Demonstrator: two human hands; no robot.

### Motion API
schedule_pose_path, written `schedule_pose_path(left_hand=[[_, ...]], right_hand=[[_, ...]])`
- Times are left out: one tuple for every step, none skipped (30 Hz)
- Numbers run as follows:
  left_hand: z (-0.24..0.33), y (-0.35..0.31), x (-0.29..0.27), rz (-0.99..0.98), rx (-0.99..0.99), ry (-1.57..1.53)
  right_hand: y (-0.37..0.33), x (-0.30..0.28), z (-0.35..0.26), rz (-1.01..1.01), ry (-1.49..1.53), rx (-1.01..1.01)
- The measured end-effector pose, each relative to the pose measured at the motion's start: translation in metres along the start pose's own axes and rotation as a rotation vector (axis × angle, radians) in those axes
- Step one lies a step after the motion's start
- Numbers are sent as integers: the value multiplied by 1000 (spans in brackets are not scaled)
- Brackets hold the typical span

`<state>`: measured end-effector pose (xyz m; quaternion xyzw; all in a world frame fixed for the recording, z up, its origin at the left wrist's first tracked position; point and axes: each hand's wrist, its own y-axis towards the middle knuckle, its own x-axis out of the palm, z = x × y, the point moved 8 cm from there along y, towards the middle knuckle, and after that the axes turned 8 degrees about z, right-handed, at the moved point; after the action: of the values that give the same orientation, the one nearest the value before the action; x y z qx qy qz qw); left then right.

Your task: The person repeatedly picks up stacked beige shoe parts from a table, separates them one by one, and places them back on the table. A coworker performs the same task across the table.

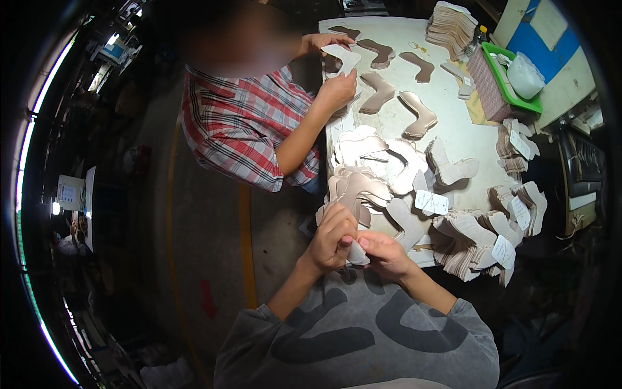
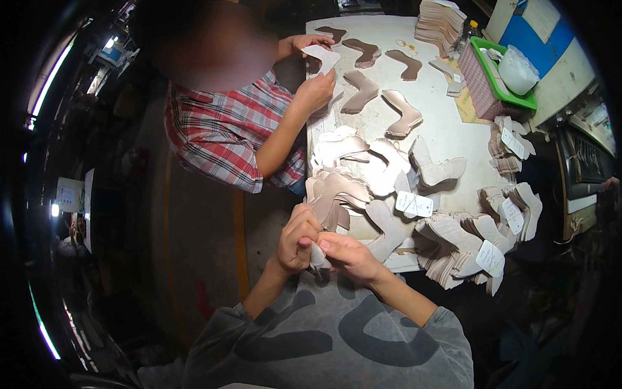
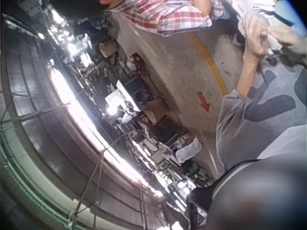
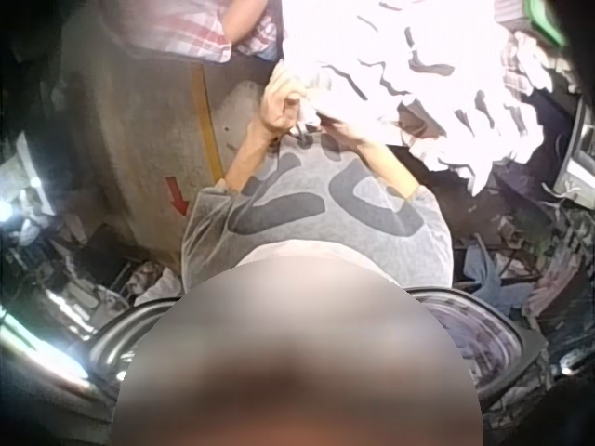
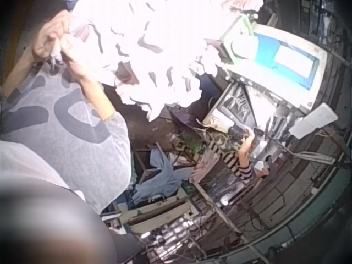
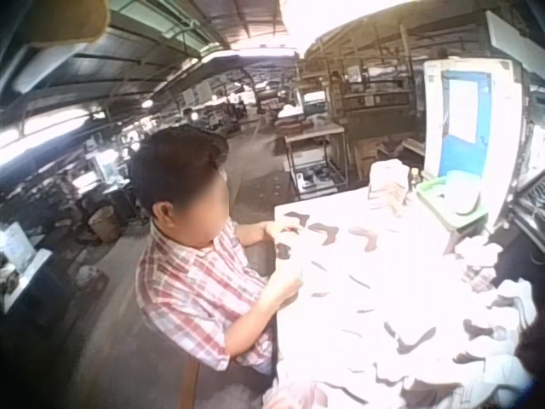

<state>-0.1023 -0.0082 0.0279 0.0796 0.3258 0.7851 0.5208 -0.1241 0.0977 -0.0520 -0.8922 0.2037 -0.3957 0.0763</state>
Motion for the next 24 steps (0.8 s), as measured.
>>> schedule_pose_path(left_hand=[[0,0,-1,6,1,-2],[0,0,-2,16,13,15],[1,1,-3,25,25,32],[0,1,-3,33,31,39],[1,2,-4,54,48,103],[1,2,-4,73,58,155],[2,2,-5,108,74,187],[3,2,-7,152,74,269],[5,1,-8,213,78,330],[6,0,-9,260,63,397],[5,-2,-10,295,14,451],[3,-5,-12,315,-55,511],[1,-9,-14,342,-134,560],[-5,-12,-10,273,-234,507],[-11,-16,-5,210,-341,441],[-19,-21,-1,151,-451,366],[-19,-22,1,144,-464,299],[-20,-24,2,143,-491,240],[-21,-25,3,137,-511,193],[-24,-27,4,134,-549,157],[-23,-27,6,116,-543,105],[-24,-27,7,104,-553,64],[-25,-28,9,92,-574,-2],[-24,-29,9,85,-570,6]], right_hand=[[1,1,0,5,3,-5],[2,2,0,9,5,-10],[2,3,-2,21,-6,-21],[2,4,-3,32,-18,-31],[1,6,-6,43,-29,-40],[0,6,-10,62,-56,-55],[-1,6,-13,80,-83,-70],[-2,8,-18,81,-93,-92],[-2,6,-22,110,-144,-109],[-2,6,-25,123,-178,-132],[-2,4,-28,136,-212,-156],[-1,4,-34,151,-298,-231],[1,3,-39,166,-383,-306],[2,3,-42,177,-463,-384],[5,0,-42,215,-507,-404],[7,-2,-41,247,-546,-426],[8,-3,-42,274,-578,-462],[9,-5,-40,283,-594,-457],[10,-5,-40,290,-605,-469],[9,-5,-41,294,-613,-487],[9,-6,-41,302,-623,-478],[9,-6,-42,306,-631,-474],[7,-6,-44,316,-642,-484],[7,-5,-45,307,-648,-477]])
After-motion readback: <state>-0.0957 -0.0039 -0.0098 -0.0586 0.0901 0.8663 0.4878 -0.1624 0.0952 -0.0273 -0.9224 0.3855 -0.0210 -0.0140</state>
